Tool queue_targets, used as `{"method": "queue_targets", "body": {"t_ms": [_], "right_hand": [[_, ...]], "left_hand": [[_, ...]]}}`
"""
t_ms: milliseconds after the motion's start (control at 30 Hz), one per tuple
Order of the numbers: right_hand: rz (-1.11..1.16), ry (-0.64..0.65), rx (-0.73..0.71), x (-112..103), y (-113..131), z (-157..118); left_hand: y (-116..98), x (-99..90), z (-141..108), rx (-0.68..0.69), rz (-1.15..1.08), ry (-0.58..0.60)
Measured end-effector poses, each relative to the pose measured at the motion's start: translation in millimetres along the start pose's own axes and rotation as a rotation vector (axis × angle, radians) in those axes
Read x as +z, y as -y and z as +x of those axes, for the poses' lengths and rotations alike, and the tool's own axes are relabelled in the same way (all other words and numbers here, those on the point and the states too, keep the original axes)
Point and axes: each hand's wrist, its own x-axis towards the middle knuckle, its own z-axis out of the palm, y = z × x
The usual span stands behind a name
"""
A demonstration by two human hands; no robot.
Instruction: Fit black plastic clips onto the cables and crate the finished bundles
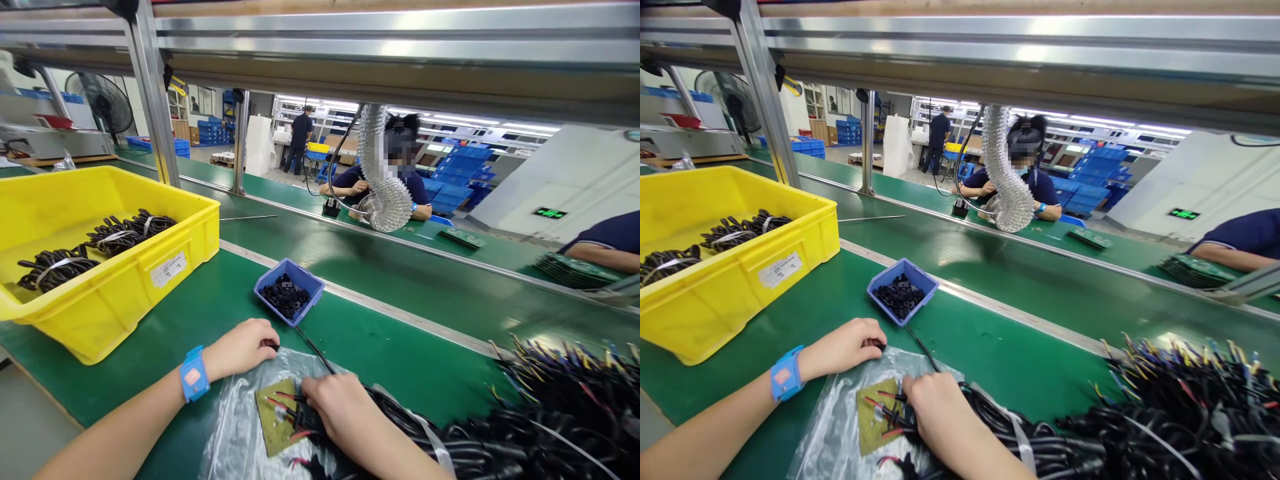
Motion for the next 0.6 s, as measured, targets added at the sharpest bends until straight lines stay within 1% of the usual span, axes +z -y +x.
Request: {"method": "queue_targets", "body": {"t_ms": [67,133,200,300,367,433,600], "right_hand": [[-0.014,0.002,0.003,1,-1,0],[0.042,-0.017,0.049,-1,-5,-2],[0.183,-0.078,0.139,-4,-11,-7],[0.422,-0.186,0.276,-9,-19,-15],[0.507,-0.221,0.324,-10,-23,-17],[0.536,-0.232,0.344,-10,-23,-18],[0.500,-0.216,0.351,-9,-20,-16]], "left_hand": [[-1,4.7,3,-0.030,-0.263,0.016],[-2,9.1,6,-0.082,-0.527,0.031],[-2,11.8,9,-0.137,-0.740,0.025],[-3,13.0,10,-0.210,-0.974,0.008],[-3,13.8,10,-0.243,-1.076,0.032],[-3,15.6,10,-0.262,-1.133,0.058],[-2,20.6,10,-0.255,-1.169,0.063]]}}
